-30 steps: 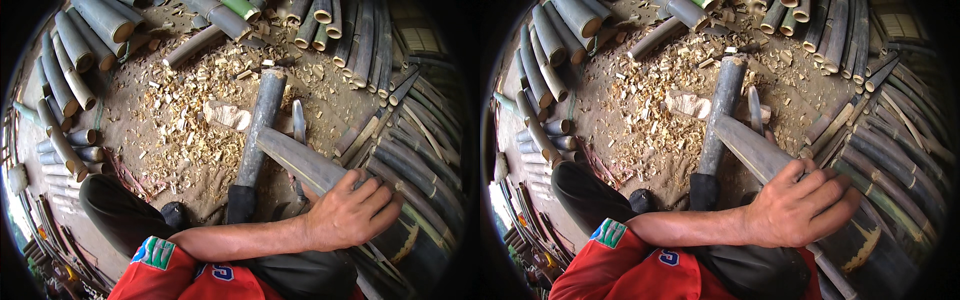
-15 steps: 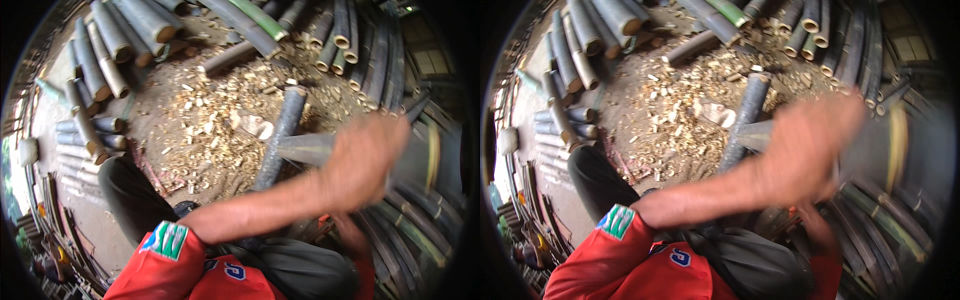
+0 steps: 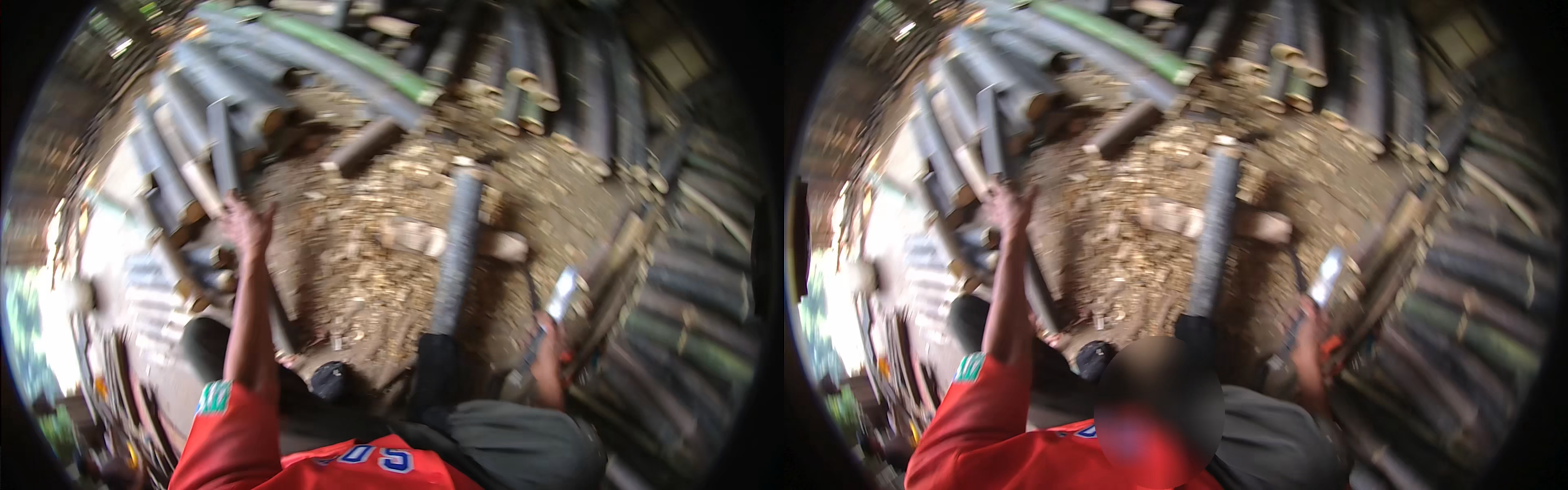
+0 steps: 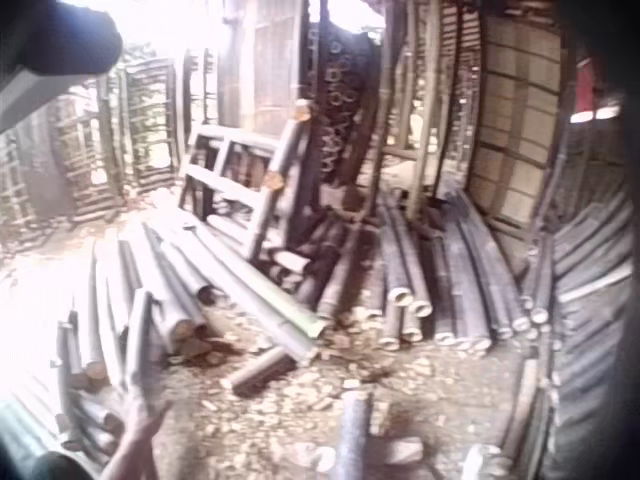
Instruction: The person uses a knife to carve the edges and inner nodes of bamboo segments, handling the segments by hand while sitting among many bamboo pieces.
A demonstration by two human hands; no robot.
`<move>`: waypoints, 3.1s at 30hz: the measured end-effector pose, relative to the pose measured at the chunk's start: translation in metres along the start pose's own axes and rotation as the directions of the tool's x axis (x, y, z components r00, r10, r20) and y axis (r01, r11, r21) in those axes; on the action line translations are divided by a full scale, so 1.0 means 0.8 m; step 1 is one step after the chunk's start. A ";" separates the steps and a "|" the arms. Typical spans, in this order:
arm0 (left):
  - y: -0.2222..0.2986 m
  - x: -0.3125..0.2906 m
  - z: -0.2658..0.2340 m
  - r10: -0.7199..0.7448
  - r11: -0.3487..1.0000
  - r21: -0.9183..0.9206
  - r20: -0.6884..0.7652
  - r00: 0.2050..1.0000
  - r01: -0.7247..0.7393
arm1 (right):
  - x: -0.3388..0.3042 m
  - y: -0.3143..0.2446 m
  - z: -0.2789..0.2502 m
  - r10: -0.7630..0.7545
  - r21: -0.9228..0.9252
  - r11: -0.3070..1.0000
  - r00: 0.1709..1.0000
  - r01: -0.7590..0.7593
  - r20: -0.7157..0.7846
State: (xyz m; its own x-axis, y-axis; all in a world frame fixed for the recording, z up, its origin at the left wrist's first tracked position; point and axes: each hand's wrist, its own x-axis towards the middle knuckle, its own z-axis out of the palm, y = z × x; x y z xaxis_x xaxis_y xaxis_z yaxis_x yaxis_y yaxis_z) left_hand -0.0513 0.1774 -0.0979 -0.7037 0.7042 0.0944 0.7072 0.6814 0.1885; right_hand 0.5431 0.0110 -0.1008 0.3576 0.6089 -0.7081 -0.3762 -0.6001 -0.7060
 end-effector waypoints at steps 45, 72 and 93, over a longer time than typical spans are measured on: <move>0.222 -0.075 0.024 0.914 0.244 -0.535 0.405 0.008 -0.809 | -0.062 -0.147 0.012 -0.373 0.032 0.924 0.877 0.382 0.303; 0.204 -0.102 0.039 0.905 0.260 -0.414 0.419 0.072 -0.872 | -0.109 -0.231 0.114 -0.661 -0.279 0.446 0.523 0.851 0.539; 0.245 -0.114 0.028 0.788 0.338 -0.388 0.615 0.032 -0.858 | -0.027 -0.206 0.195 -0.146 -0.860 0.098 0.862 0.502 0.486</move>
State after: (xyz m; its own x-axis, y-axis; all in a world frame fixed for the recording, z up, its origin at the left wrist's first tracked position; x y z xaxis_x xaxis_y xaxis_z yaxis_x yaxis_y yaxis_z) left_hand 0.1532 0.2515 -0.0914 0.5767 0.6816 -0.4503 0.8158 -0.4512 0.3618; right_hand 0.4641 0.1774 0.0334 -0.0527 0.8643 -0.5002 0.8773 -0.1992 -0.4366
